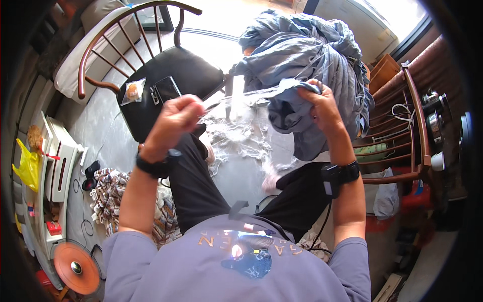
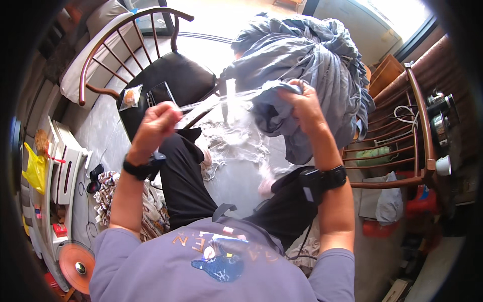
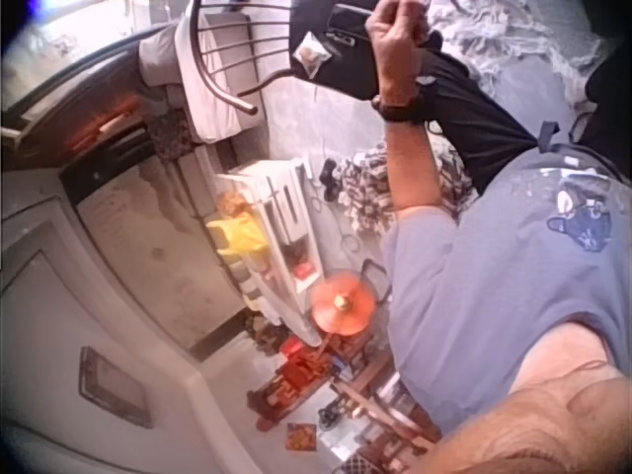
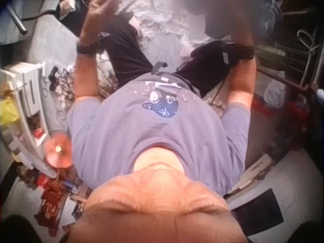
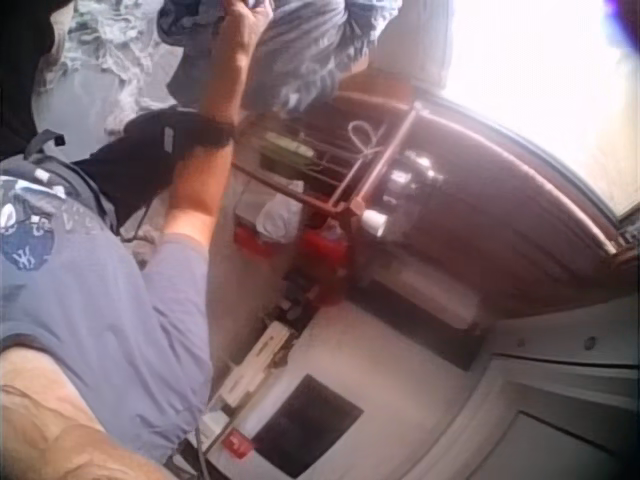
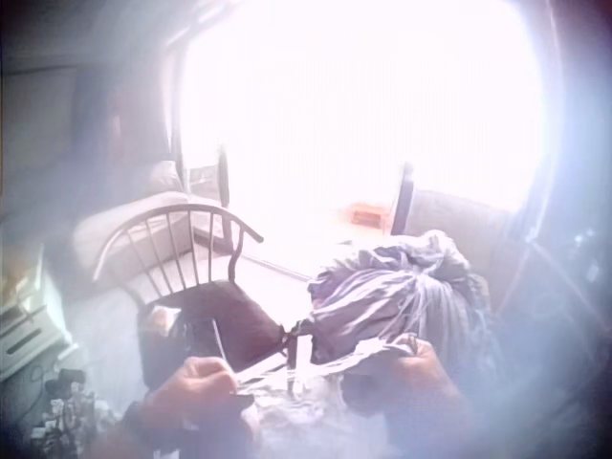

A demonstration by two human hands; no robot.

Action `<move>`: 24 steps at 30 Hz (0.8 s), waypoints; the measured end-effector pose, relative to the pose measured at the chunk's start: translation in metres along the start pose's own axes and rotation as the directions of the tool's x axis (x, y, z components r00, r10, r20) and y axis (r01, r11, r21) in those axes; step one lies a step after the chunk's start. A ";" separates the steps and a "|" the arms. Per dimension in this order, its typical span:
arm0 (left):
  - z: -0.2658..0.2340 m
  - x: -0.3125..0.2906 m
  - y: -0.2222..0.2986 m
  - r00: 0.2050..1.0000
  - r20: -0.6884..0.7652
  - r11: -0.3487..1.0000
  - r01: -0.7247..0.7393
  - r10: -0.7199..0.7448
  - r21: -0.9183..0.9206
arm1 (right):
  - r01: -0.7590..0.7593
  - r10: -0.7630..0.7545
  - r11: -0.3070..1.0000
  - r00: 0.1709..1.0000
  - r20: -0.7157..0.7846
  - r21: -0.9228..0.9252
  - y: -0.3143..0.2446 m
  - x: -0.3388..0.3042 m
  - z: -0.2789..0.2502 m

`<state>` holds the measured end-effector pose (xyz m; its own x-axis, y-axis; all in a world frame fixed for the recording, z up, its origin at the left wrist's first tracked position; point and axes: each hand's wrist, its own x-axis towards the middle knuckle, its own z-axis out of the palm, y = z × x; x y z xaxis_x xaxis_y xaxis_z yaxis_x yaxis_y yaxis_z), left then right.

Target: Replacing or repairing a zipper or fastener on a blue duvet cover.

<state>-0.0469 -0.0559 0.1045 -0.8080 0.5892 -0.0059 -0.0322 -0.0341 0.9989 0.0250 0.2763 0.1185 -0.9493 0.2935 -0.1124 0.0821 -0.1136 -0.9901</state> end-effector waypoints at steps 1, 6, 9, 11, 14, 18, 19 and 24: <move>-0.018 -0.007 -0.005 0.996 -0.053 0.993 -0.082 0.078 -0.082 | 0.037 -0.034 0.996 0.999 0.039 -0.078 0.010 0.010 -0.024; -0.090 -0.052 -0.013 0.988 -0.119 0.950 -0.131 0.101 -0.285 | -0.003 0.010 0.988 0.999 0.045 -0.153 -0.001 0.007 -0.012; -0.096 -0.083 -0.002 0.958 -0.261 0.875 -0.229 0.123 -0.427 | 0.045 -0.056 0.995 0.992 -0.110 -0.093 0.000 0.011 -0.015; -0.131 -0.114 -0.015 0.915 -0.374 0.762 -0.349 0.152 -0.546 | -0.029 -0.002 0.986 0.983 -0.185 -0.166 -0.001 0.013 -0.030; -0.162 -0.153 -0.037 0.932 -0.333 0.761 -0.320 0.144 -0.565 | 0.009 -0.027 0.984 0.995 -0.099 -0.179 0.007 0.014 -0.026; -0.091 -0.117 -0.015 0.903 -0.420 0.718 -0.351 0.090 -0.601 | 0.020 0.044 0.947 0.981 0.191 -0.321 0.013 0.013 0.022; -0.061 -0.103 0.009 0.845 -0.532 0.754 -0.313 -0.057 -0.578 | 0.051 0.022 0.942 0.977 0.214 -0.331 0.019 0.013 0.029; -0.066 -0.082 0.015 0.957 -0.091 0.420 -0.205 0.275 -0.884 | 0.083 -0.114 0.946 0.990 -0.081 -0.312 0.008 0.023 -0.008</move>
<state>-0.0197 -0.1584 0.1172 -0.8360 0.4807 0.2645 -0.3681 -0.8488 0.3795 0.0064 0.2896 0.1075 -0.9247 0.3807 -0.0052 0.0933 0.2133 -0.9725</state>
